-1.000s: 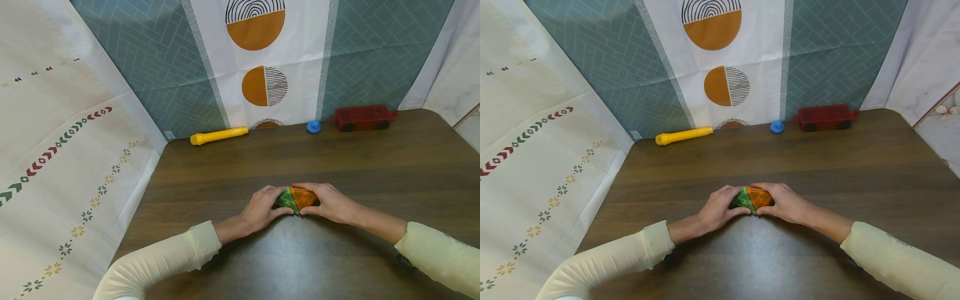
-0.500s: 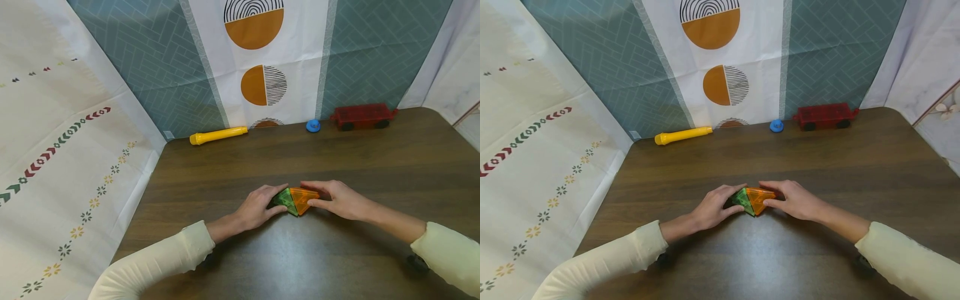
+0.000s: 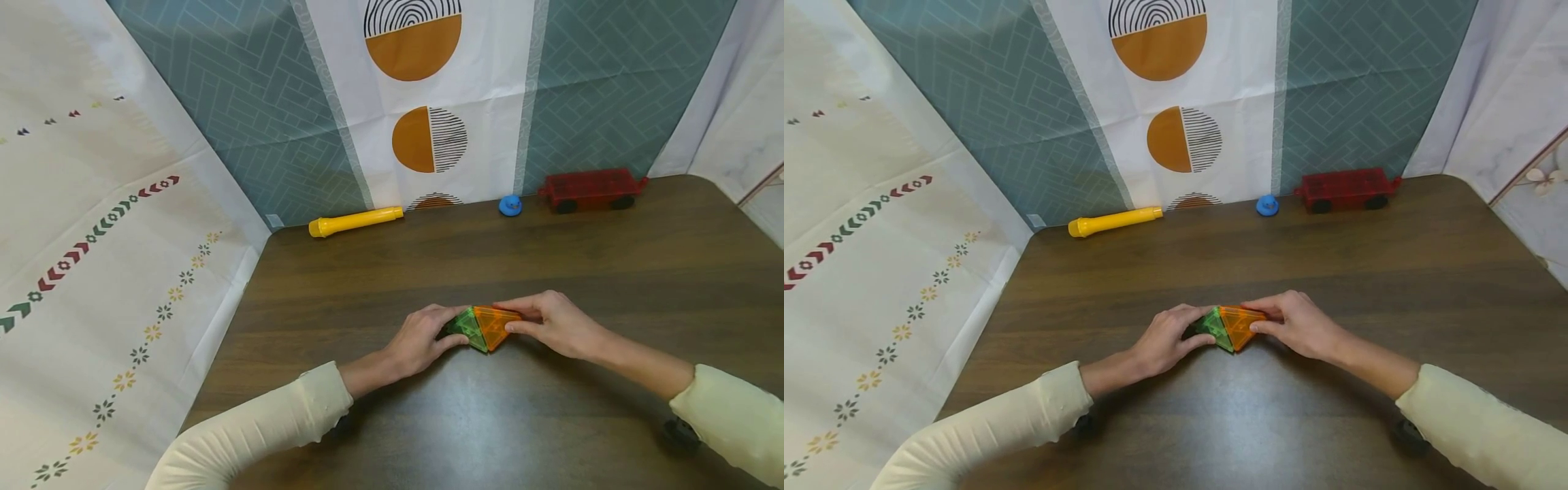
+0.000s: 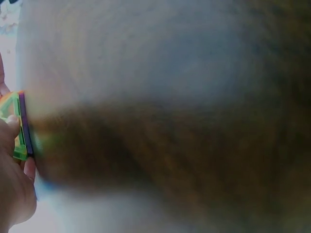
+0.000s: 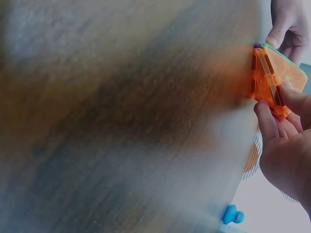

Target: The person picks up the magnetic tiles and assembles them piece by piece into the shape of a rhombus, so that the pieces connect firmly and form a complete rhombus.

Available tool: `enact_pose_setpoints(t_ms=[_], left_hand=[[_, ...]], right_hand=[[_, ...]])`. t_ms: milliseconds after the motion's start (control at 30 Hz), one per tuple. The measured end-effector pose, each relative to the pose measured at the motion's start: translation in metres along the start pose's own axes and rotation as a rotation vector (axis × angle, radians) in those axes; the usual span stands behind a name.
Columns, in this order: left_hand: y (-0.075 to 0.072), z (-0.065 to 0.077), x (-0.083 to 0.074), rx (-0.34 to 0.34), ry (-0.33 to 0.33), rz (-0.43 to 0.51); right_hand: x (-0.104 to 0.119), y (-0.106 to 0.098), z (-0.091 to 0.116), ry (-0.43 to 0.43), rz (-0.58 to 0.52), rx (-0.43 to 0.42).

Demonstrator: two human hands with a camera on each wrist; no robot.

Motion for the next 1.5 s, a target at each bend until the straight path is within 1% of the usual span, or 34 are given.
enact_pose_setpoints(t_ms=[200,367,433,600,733,867,1000,1100,1233,1333,1500], left_hand=[[0.000,0.001,0.001,-0.018,-0.006,0.002],[0.001,0.000,0.002,-0.015,-0.015,0.005],[0.001,0.000,0.002,-0.002,-0.017,0.001],[0.002,0.000,0.001,0.038,-0.014,-0.016],[0.003,0.001,0.000,0.042,-0.005,-0.036],[0.005,-0.001,-0.001,0.032,-0.001,-0.053],[0.007,-0.003,-0.003,0.028,-0.006,-0.056],[0.007,-0.004,-0.004,0.019,-0.017,-0.046],[0.007,-0.004,-0.005,0.002,-0.026,-0.044],[0.008,-0.004,-0.005,-0.002,-0.025,-0.058],[0.006,-0.003,-0.005,0.006,-0.013,-0.071]], right_hand=[[0.001,-0.001,0.000,0.004,-0.003,-0.026],[0.000,-0.001,0.001,0.008,-0.013,-0.028],[-0.001,0.000,0.002,0.009,-0.026,-0.013],[-0.006,0.006,0.004,-0.006,-0.084,0.059],[-0.007,0.009,0.004,-0.023,-0.101,0.072],[-0.006,0.014,0.004,-0.035,-0.092,0.061],[-0.004,0.019,0.002,-0.039,-0.026,0.040],[-0.003,0.019,0.001,-0.044,0.035,0.007],[-0.001,0.017,-0.001,-0.049,0.071,-0.020],[-0.001,0.017,0.000,-0.048,0.066,-0.018],[-0.003,0.014,0.003,-0.052,0.005,0.004]])
Point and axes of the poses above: each hand's wrist, its own z-axis away from the middle knuckle, its own y-axis out of the palm, x = y × z, the point moved 6 cm from there along -z, towards the middle knuckle, and after that the axes turned 5 degrees about z, right-handed, at the moved point
